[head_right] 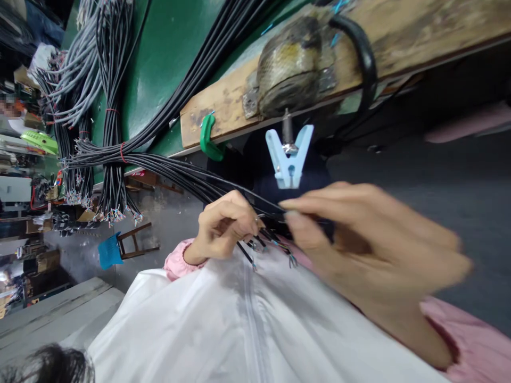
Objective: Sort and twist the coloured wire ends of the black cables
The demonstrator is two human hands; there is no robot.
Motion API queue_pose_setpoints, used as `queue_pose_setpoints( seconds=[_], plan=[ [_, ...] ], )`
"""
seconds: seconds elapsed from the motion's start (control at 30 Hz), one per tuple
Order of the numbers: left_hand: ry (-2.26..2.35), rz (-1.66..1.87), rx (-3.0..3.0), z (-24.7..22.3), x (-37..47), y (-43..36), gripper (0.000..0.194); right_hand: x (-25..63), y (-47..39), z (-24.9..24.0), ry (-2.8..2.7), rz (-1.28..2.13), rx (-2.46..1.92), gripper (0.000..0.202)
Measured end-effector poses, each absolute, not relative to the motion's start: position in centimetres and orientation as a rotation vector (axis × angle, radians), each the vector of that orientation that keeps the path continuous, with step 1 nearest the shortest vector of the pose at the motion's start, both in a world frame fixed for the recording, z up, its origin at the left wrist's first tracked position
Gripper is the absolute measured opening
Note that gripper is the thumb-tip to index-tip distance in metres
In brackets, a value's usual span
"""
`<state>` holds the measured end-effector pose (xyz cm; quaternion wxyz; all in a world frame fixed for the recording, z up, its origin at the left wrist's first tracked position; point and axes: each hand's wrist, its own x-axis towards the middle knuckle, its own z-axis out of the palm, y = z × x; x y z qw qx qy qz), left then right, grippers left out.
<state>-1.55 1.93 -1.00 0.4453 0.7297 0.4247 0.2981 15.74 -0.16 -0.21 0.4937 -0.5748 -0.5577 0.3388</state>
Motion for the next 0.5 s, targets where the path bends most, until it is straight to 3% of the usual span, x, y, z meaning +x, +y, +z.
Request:
queue_pose_setpoints(
  seconds=[0.1, 0.4, 0.5],
  plan=[
    [1.04, 0.726, 1.793, -0.2, -1.4, 2.2, 0.088, 15.4, 0.0, 0.3, -1.438, 0.716, -1.154, 0.005],
    [1.035, 0.706, 1.63, -0.4, -2.0, 1.9, 0.072, 15.1, 1.4, 0.3, -1.57, 0.444, -1.061, 0.025],
    [0.971, 0.649, 1.53, 0.3, -2.3, 2.4, 0.067, 15.3, 1.5, 0.7, -1.515, 0.643, -1.067, 0.02]
  ],
)
